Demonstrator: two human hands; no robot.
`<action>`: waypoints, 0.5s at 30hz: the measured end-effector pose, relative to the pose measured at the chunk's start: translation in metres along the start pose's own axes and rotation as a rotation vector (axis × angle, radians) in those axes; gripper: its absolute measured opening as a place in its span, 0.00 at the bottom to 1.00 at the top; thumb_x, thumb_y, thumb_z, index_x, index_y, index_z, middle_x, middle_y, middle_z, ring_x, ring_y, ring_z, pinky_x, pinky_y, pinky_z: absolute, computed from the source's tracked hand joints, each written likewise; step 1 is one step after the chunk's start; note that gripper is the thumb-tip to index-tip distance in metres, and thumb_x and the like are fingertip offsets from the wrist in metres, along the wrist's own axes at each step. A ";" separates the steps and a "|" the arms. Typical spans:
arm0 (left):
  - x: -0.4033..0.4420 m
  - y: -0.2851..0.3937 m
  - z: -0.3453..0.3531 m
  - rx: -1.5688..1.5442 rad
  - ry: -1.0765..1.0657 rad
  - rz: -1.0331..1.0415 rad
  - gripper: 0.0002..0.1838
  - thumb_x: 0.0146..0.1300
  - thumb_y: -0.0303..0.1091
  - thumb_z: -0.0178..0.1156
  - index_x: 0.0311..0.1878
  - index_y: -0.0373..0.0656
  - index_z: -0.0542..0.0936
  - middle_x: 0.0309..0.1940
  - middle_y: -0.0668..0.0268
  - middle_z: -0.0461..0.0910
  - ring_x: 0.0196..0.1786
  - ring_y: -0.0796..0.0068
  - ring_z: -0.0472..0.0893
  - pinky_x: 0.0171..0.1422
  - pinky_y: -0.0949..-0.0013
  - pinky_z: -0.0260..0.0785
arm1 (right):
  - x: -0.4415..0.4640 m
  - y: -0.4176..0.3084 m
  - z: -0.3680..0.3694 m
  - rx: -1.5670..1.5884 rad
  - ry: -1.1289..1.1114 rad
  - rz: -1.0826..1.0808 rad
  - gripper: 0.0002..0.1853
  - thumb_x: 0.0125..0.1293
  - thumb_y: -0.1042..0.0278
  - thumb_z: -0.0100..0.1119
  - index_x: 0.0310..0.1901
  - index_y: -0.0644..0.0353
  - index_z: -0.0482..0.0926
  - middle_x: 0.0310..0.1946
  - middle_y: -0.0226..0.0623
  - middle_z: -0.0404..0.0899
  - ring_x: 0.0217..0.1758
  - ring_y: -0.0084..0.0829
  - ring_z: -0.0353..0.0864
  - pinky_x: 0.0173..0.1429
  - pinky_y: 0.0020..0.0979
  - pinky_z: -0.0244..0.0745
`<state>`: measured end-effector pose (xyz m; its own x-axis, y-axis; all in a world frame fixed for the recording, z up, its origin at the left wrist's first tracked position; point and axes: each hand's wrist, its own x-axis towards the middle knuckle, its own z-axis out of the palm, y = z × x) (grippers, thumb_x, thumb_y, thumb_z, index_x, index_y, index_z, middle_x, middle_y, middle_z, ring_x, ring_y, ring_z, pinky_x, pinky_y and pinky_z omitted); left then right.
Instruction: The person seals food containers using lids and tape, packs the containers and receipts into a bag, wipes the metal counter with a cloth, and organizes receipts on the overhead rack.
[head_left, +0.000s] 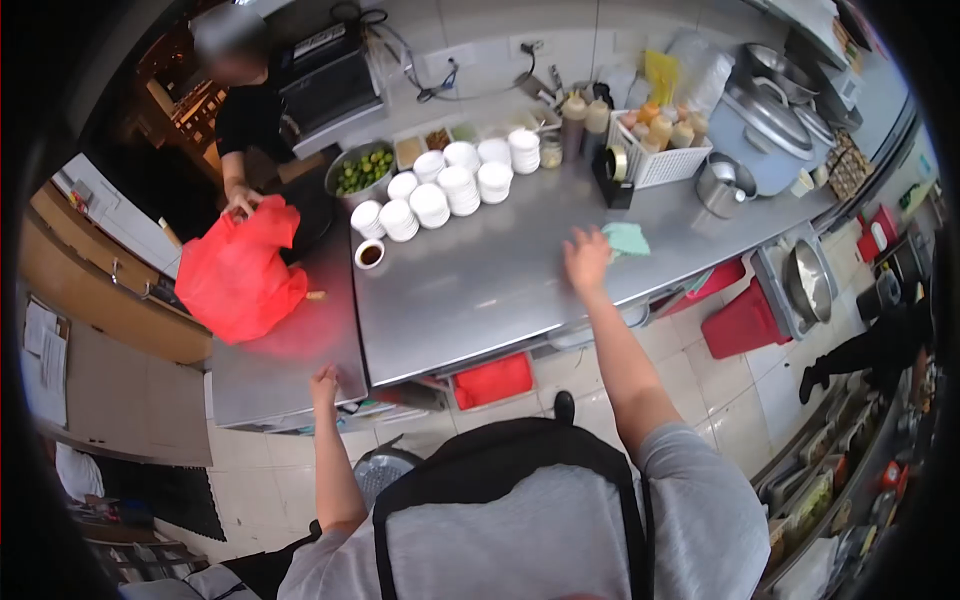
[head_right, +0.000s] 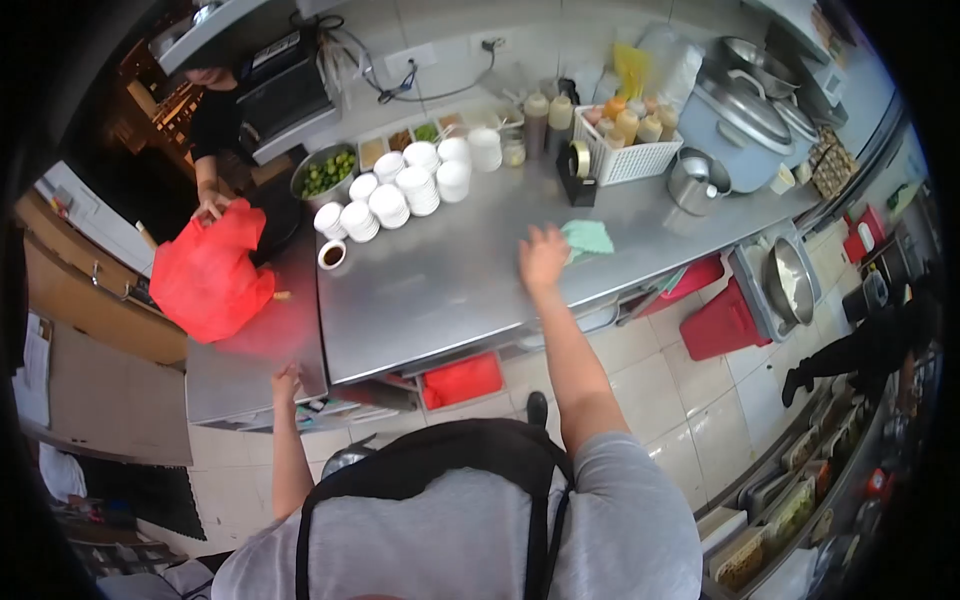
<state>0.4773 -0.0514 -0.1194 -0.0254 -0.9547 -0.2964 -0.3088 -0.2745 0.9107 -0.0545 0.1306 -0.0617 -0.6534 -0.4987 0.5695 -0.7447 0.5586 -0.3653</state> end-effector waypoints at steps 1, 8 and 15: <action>-0.025 0.033 0.016 0.016 0.042 -0.034 0.15 0.59 0.34 0.53 0.48 0.40 0.76 0.44 0.63 0.77 0.45 0.71 0.75 0.48 0.72 0.65 | 0.012 0.031 0.003 -0.124 0.016 0.135 0.23 0.49 0.60 0.60 0.48 0.58 0.74 0.48 0.48 0.70 0.52 0.47 0.66 0.52 0.43 0.63; -0.074 0.137 0.141 -0.023 -0.074 0.140 0.16 0.60 0.38 0.53 0.48 0.39 0.75 0.43 0.65 0.77 0.43 0.74 0.77 0.46 0.73 0.66 | 0.038 0.135 0.000 0.380 -0.188 0.171 0.15 0.45 0.73 0.61 0.39 0.61 0.79 0.34 0.48 0.79 0.40 0.45 0.78 0.47 0.36 0.70; -0.095 0.236 0.232 -0.033 -0.124 0.264 0.14 0.62 0.36 0.51 0.46 0.37 0.76 0.41 0.65 0.78 0.42 0.76 0.77 0.47 0.74 0.68 | 0.085 0.268 -0.085 0.028 -0.307 0.145 0.29 0.45 0.56 0.66 0.49 0.63 0.73 0.57 0.58 0.60 0.60 0.54 0.59 0.62 0.43 0.56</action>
<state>0.1864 0.0009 0.0566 -0.2171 -0.9729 -0.0794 -0.2451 -0.0244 0.9692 -0.2981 0.2942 -0.0485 -0.7599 -0.5943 0.2633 -0.6418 0.6220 -0.4485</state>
